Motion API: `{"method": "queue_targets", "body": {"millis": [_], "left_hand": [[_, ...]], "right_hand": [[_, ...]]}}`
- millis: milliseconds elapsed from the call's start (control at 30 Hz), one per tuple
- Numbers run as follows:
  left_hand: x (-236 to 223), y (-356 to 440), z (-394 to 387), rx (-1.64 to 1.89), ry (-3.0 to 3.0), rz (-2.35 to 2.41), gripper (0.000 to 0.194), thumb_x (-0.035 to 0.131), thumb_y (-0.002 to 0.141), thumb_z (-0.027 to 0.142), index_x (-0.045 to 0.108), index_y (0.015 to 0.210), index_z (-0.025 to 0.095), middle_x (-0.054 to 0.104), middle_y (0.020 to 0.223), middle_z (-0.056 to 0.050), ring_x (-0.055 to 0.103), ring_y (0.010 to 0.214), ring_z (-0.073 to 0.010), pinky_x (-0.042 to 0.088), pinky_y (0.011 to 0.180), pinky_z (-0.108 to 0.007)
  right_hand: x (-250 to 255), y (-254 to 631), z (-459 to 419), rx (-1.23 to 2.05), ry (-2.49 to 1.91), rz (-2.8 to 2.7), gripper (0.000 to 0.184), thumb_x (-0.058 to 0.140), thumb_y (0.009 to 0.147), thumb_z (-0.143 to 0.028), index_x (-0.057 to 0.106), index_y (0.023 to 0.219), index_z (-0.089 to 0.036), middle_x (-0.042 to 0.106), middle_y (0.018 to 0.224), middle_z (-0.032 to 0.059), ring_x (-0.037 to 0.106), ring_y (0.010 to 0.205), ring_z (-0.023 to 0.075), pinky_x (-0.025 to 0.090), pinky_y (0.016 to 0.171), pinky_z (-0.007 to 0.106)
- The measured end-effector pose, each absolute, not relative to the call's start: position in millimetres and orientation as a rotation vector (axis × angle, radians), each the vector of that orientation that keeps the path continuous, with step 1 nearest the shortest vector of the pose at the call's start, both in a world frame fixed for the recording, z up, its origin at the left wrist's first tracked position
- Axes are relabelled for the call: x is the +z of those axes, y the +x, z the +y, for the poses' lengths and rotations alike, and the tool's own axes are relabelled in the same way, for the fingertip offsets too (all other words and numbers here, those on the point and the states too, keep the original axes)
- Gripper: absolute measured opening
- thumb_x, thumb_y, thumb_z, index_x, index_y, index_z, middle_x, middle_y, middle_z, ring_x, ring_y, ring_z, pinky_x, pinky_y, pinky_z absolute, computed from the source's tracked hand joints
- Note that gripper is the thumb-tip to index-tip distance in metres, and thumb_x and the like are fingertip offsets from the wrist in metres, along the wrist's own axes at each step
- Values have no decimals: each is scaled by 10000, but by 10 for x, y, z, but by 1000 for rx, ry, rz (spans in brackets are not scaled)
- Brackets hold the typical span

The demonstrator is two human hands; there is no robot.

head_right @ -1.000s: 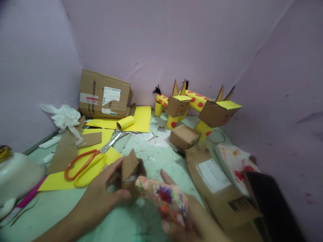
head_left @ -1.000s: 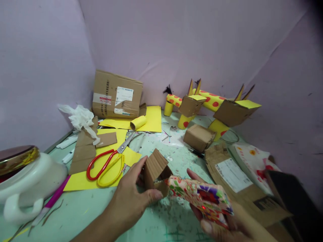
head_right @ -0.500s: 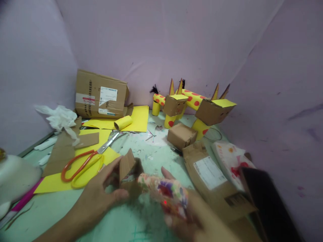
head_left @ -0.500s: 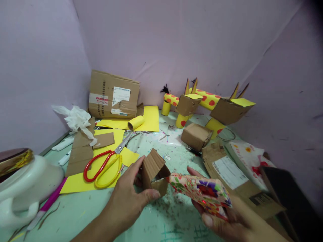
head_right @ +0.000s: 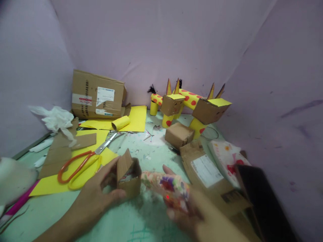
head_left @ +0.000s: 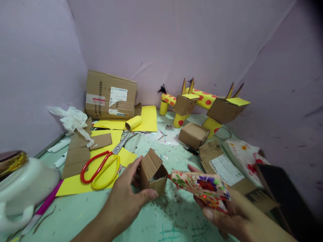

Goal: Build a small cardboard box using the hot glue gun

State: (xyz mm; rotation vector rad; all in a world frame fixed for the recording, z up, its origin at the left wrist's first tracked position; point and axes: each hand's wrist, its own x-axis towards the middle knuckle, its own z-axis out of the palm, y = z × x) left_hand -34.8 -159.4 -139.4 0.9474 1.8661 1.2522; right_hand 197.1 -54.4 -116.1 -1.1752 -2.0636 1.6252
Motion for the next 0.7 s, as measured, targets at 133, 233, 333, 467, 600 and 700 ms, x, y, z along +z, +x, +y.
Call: {"method": "queue_targets", "body": {"millis": [133,233,333,467,600,700], "left_hand": [[-1393,-351,-1582,1205,939,1870,832,706,628,294,430,1408,208,555,1386,-132,556,1201,-356,432,1013,-506],[-1408,-351,-1569,1174,908,1879,889,715,611,302,383,1427,179,524,1413,-137,548,1205,-344,421,1028,-485],[-1432,-353,-1574,1171,907,1879,901,718,609,302,369,1428,160,506,1427,-141,529,1226,-332,391,1057,-476],[-1453,-357,-1592,1192,908,1872,906,727,618,333,365,1429,153,490,1439,-152,534,1229,-328,398,1055,-471],[-1431,-355,-1586,1194,896,1879,924,741,602,361,378,1422,136,505,1422,-165,540,1224,-336,409,1047,-466],[-1406,-349,-1577,1179,885,1893,905,731,601,339,391,1419,152,527,1404,-158,561,1195,-341,436,1019,-467]], "right_hand": [[-1140,1969,-540,1743,-1202,-1939,593,716,729,-530,612,1273,-319,597,1368,23,507,1284,338,342,1124,479],[-1121,1966,-543,1698,-1226,-1929,605,733,724,-502,611,1278,-290,590,1375,45,502,1286,349,357,1110,498],[-1114,1960,-540,1658,-1227,-1958,586,727,723,-511,637,1250,-272,632,1319,71,533,1246,371,437,1047,491],[-1132,1950,-531,1679,-1189,-1941,554,720,742,-476,636,1250,-270,666,1265,70,562,1213,348,465,1019,444],[-1167,1956,-520,1744,-1209,-1881,602,726,749,-429,576,1310,-271,734,1075,65,655,1053,314,538,910,416],[-1182,1964,-508,1742,-1211,-1909,540,709,764,-427,608,1269,-267,733,852,44,689,893,288,585,753,367]]}}
